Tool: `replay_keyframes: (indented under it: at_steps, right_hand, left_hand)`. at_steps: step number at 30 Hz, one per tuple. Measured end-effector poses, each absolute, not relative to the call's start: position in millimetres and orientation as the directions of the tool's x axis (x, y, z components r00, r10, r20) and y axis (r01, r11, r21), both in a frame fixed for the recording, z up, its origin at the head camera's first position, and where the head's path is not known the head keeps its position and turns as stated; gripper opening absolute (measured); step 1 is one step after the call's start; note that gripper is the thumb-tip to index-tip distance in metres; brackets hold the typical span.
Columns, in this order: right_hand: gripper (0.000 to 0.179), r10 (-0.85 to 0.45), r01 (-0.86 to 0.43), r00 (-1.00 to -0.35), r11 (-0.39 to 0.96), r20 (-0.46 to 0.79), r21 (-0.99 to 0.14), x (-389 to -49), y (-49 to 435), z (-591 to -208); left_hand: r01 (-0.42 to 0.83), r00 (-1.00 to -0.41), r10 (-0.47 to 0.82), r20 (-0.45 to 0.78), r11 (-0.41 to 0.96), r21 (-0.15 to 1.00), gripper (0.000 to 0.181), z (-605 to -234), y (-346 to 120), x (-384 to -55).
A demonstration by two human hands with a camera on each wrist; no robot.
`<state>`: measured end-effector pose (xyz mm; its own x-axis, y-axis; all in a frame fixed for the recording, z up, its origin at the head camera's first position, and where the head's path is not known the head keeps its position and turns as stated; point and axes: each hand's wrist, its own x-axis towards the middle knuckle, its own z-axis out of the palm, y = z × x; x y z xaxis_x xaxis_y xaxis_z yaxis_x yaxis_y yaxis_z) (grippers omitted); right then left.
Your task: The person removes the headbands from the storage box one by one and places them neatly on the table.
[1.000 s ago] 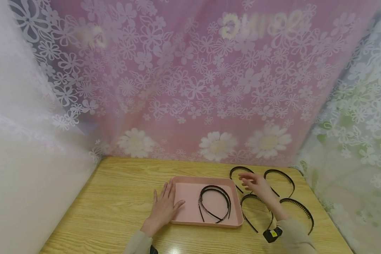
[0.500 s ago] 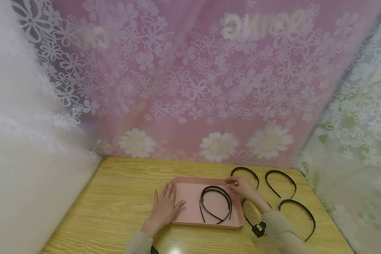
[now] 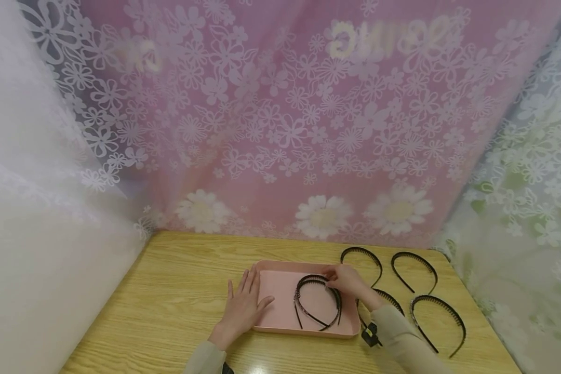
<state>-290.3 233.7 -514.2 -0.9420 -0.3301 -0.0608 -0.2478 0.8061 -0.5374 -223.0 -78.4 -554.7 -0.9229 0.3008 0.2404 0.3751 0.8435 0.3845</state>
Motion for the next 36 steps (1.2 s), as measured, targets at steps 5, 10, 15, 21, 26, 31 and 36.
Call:
replay_keyframes:
  at_steps: [5,10,15,21,26,31,36]
  right_hand:
    - [0.03,-0.305,-0.224,-0.949,0.828,-0.078,-0.514,-292.7,231.1,-516.6]
    - [0.022,-0.31,-0.242,-0.949,0.834,-0.058,-0.496,-291.9,231.1,-518.4]
    - [0.017,-0.318,-0.244,-0.946,0.82,-0.058,-0.518,-288.0,232.5,-514.7]
    - [0.015,-0.309,-0.206,-0.947,0.789,-0.084,-0.579,-282.2,237.7,-504.0]
    - [0.022,-0.345,-0.184,-0.931,0.727,-0.121,-0.662,-280.5,245.1,-498.8]
    - [0.027,-0.395,-0.163,-0.908,0.639,-0.139,-0.752,-279.5,253.0,-494.9]
    - [0.031,-0.449,-0.173,-0.884,0.573,-0.13,-0.801,-276.7,260.1,-489.9]
  left_hand:
    - [0.386,-0.918,0.304,0.257,0.833,0.396,0.079,-557.1,-78.6,-223.9]
    - [0.367,-0.926,0.297,0.232,0.848,0.383,0.081,-556.6,-78.5,-224.2]
    - [0.357,-0.931,0.292,0.221,0.856,0.374,0.08,-558.0,-77.8,-225.6]
    - [0.359,-0.93,0.289,0.228,0.852,0.381,0.08,-556.6,-77.8,-224.6]
    - [0.369,-0.926,0.291,0.241,0.836,0.406,0.08,-557.3,-78.4,-224.3]
    - [0.381,-0.92,0.293,0.26,0.825,0.418,0.082,-562.6,-78.3,-225.4]
    - [0.372,-0.921,0.278,0.272,0.835,0.405,0.081,-568.3,-77.8,-227.8]
